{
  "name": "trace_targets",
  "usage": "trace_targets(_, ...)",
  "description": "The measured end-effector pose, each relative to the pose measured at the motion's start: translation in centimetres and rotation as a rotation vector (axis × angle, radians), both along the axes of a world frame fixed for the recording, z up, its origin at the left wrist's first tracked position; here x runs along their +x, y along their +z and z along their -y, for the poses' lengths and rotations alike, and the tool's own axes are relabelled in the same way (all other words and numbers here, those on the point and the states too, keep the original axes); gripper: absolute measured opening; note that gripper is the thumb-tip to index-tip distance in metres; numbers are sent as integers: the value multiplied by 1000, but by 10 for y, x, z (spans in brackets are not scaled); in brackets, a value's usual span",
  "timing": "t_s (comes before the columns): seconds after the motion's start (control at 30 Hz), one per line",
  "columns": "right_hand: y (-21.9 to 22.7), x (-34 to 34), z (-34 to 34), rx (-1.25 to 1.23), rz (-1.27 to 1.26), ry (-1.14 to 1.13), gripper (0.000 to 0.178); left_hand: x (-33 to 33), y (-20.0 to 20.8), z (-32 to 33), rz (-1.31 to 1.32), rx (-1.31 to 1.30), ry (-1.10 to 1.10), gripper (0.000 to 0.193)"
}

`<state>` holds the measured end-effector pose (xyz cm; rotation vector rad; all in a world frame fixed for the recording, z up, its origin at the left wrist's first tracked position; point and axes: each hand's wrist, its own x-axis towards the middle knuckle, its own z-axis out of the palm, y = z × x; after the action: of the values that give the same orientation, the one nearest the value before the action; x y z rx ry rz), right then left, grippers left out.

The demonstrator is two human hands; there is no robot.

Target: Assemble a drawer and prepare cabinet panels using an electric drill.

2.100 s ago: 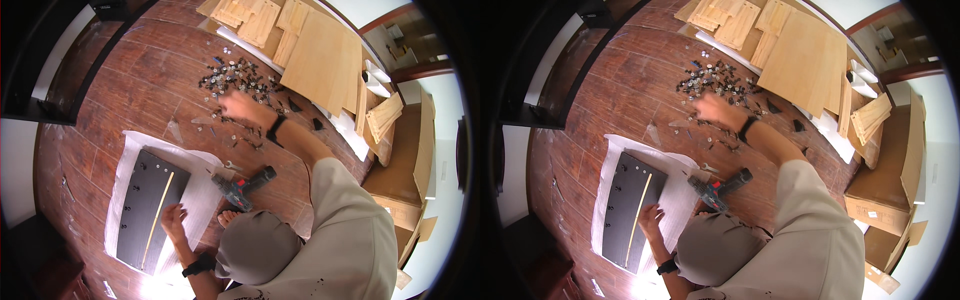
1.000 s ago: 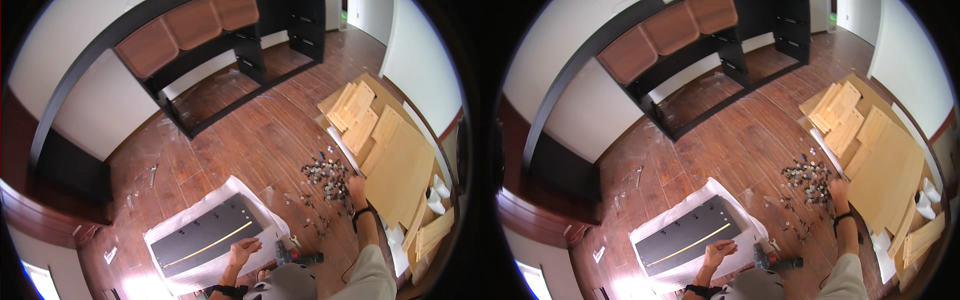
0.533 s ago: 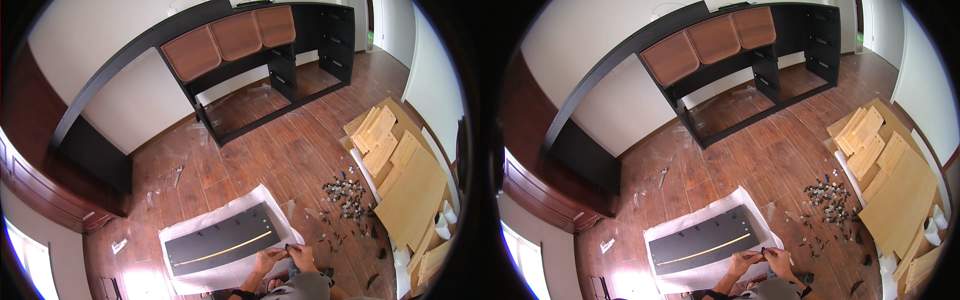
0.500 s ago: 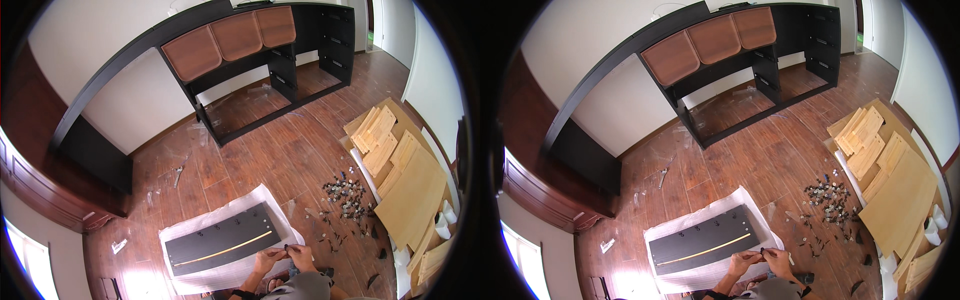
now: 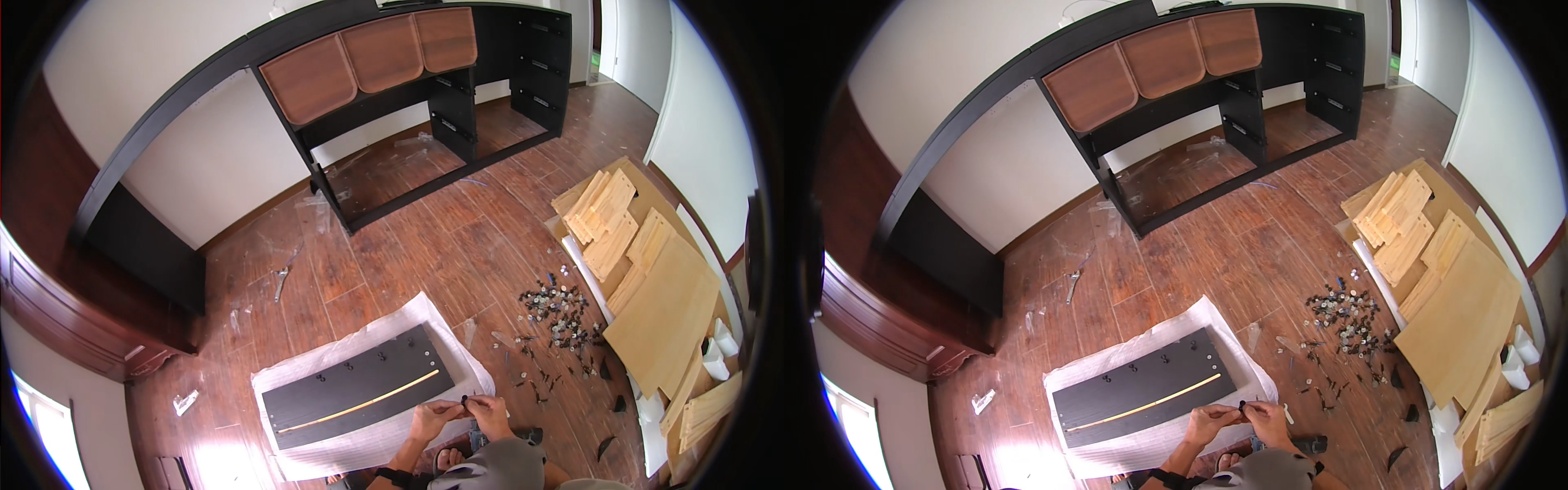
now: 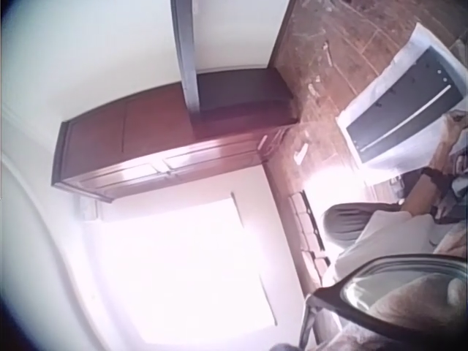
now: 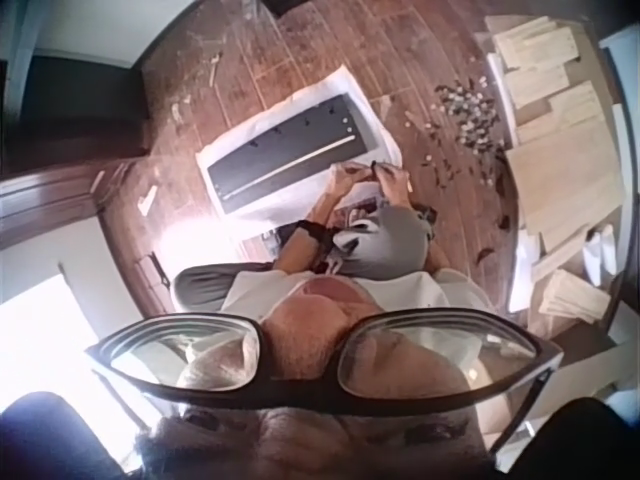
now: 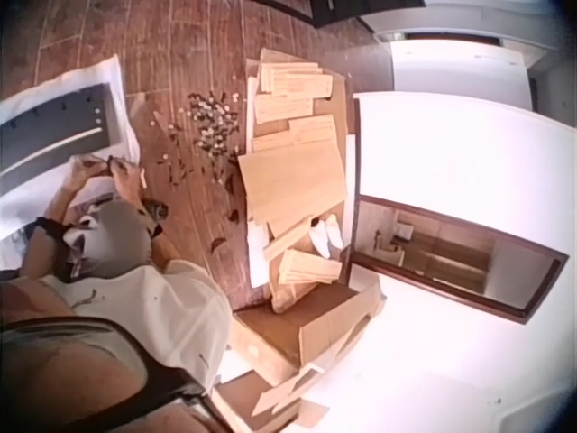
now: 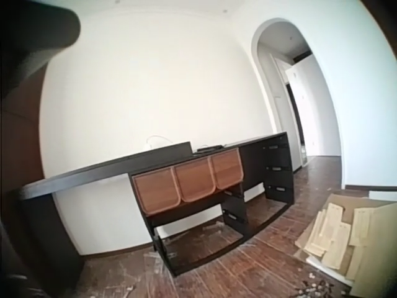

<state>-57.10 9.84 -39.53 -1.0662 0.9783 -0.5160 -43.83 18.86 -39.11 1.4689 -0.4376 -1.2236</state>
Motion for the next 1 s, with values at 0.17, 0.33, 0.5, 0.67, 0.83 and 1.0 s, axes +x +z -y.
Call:
trace_targets(0.17,-3,-3,-3,-338,-129,43,14,-4,-2,-2,89,-2,-42,22)
trace_targets(0.33,16,-5,-5,-566,-198,111,12,-4,16,0,162,121,-100,22)
trace_targets(0.5,1,-12,-3,-367,-46,162,15,-1,14,0,188,167,-76,29)
trace_targets(0.67,1,-27,10,-522,-168,492,25,2,-9,-6,85,82,-128,32)
trace_targets(0.83,-41,-47,-6,-324,63,185,54,13,-25,-14,-104,22,109,25)
trace_targets(1.0,-30,-65,-8,-660,-220,405,58,47,-13,-34,-275,-136,635,16)
